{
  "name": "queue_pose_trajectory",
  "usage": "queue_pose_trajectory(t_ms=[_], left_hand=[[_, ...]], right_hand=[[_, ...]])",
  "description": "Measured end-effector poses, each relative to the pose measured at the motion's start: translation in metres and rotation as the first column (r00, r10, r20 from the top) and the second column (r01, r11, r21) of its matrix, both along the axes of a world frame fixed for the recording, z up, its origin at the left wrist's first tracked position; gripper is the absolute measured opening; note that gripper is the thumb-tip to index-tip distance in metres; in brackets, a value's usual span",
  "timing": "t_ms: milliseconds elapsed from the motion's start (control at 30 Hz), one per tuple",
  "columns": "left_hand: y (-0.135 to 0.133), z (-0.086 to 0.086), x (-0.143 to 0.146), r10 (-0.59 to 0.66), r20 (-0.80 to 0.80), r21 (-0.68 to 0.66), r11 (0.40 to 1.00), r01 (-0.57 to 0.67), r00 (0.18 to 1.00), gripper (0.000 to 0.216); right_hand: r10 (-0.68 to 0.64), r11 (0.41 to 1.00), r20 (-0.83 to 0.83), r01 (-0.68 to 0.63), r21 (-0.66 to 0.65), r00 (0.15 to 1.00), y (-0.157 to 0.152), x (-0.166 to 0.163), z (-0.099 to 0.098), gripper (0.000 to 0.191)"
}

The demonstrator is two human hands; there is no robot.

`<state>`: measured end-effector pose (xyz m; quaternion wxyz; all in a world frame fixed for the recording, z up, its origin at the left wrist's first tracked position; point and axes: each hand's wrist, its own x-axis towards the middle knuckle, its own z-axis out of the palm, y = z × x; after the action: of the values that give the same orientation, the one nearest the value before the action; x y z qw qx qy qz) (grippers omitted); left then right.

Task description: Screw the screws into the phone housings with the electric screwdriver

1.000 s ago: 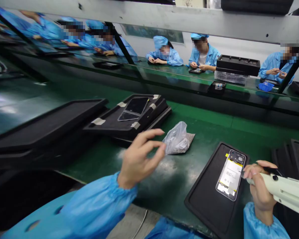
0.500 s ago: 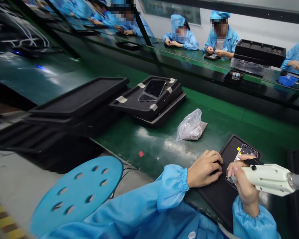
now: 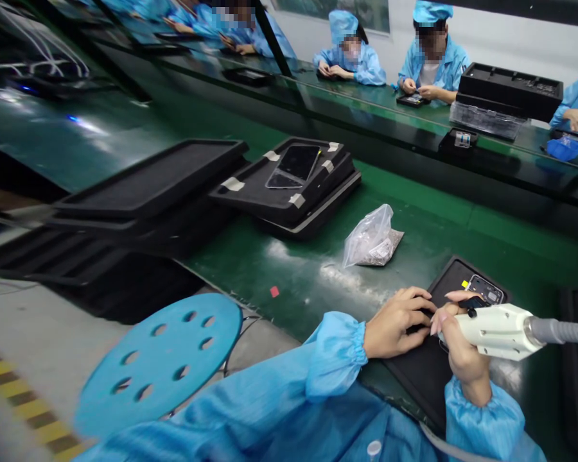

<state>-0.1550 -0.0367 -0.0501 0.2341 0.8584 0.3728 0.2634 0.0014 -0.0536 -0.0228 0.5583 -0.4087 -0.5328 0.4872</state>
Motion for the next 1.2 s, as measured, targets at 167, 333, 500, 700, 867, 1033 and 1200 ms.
queue_pose_trajectory(t_ms=[167, 333, 500, 700, 867, 1033, 1200], left_hand=[[0.000, -0.003, 0.000, 0.010, 0.051, -0.029, 1.000, -0.009, 0.999, 0.007], [0.000, -0.005, 0.000, 0.018, 0.097, -0.053, 0.998, -0.013, 0.995, 0.006], [0.000, -0.006, 0.000, 0.024, 0.136, -0.050, 0.999, -0.017, 0.990, 0.005], [0.000, -0.006, -0.001, 0.004, 0.166, -0.060, 0.998, 0.006, 0.986, 0.007], [0.001, -0.008, -0.003, -0.034, 0.222, -0.085, 0.995, 0.054, 0.975, 0.011], [0.000, -0.012, -0.006, -0.035, 0.334, -0.138, 0.987, 0.085, 0.942, 0.014], [-0.002, -0.011, -0.007, 0.052, 0.482, -0.202, 0.978, 0.053, 0.875, 0.016]], right_hand=[[-0.002, 1.000, 0.039, 0.002, 0.000, 0.999, -0.001, 0.000, 0.001, 0.032], [0.000, 1.000, 0.061, 0.000, 0.000, 0.998, -0.001, 0.002, 0.002, 0.034], [0.003, 1.000, 0.065, -0.003, 0.004, 0.998, -0.001, 0.002, 0.001, 0.034], [0.008, 1.000, 0.057, -0.008, -0.006, 0.998, -0.001, 0.002, 0.000, 0.034], [0.006, 1.000, 0.045, -0.005, -0.014, 0.999, -0.001, 0.002, 0.001, 0.034], [0.012, 1.000, 0.061, -0.011, -0.010, 0.998, -0.002, 0.001, 0.002, 0.033], [-0.012, 1.000, 0.100, 0.010, 0.021, 0.995, -0.002, 0.007, 0.007, 0.034]])
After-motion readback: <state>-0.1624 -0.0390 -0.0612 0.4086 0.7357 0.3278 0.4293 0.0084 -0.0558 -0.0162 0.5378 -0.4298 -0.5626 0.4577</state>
